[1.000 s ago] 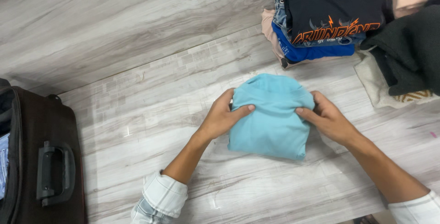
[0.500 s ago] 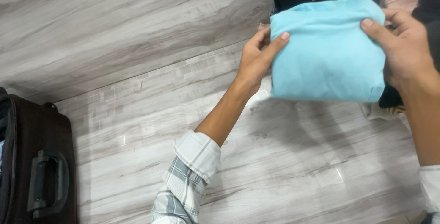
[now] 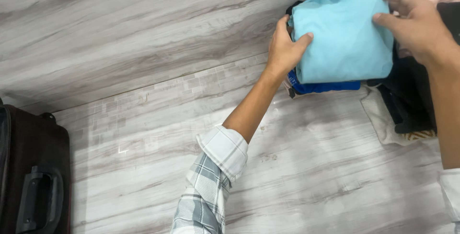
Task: The person folds a light blue t-shirt and a pair of light blue jeans on a table next to an open suitcase. The t-shirt is folded into a compact square and placed on a pile of other clothes. The jeans are folded lengthwise and then rolled into a compact bundle.
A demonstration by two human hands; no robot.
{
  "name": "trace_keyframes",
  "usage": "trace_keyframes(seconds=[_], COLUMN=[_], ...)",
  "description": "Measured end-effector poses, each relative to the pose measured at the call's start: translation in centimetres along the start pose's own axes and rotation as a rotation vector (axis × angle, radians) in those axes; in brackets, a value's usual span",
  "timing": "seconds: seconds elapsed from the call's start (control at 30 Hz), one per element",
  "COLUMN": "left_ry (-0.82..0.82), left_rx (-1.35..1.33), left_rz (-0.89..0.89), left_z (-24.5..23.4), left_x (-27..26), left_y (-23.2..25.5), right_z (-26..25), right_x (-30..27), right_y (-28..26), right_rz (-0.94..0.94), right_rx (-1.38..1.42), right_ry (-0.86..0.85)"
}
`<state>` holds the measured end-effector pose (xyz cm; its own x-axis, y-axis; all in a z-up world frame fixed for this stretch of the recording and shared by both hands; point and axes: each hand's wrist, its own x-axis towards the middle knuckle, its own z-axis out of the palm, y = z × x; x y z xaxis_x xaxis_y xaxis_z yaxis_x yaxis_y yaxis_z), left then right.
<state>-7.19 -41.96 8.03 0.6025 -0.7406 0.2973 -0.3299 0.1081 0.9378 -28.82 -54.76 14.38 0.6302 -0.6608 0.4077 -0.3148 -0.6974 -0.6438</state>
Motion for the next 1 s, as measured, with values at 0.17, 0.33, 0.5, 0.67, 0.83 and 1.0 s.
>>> trace_keyframes(seconds=[0.17, 0.33, 0.5, 0.67, 0.83, 1.0], left_ry=[0.014, 0.119, 0.075, -0.026, -0.103, -0.172], left_rx=[-0.163, -0.319, 0.0, 0.06, -0.016, 0.069], left_rz=[-0.086, 0.025, -0.079, -0.044, 0.085, 0.183], left_z=[0.5, 1.9, 2.3, 0.4, -4.8, -14.2], left_x=[-1.1, 0.1, 2.2, 0.5, -3.0, -8.3], left_y=[0.5, 1.7, 1.3, 0.6, 2.3, 4.4], right_z=[1.7, 1.1, 1.2, 3.9, 6.4, 10.4], right_x=[-1.3, -0.7, 1.8, 1.0, -0.8, -3.3], right_y=[-1.3, -0.7, 2.9, 3.5, -2.0, -10.7], right_rz=[0.172, 0.011, -0.208, -0.515, -0.535, -0.596], right_rx=[-0.321, -0.078, -0.222, -0.628, -0.608, -0.306], right_ry=[0.04, 0.289, 0.336, 0.321, 0.287, 0.165])
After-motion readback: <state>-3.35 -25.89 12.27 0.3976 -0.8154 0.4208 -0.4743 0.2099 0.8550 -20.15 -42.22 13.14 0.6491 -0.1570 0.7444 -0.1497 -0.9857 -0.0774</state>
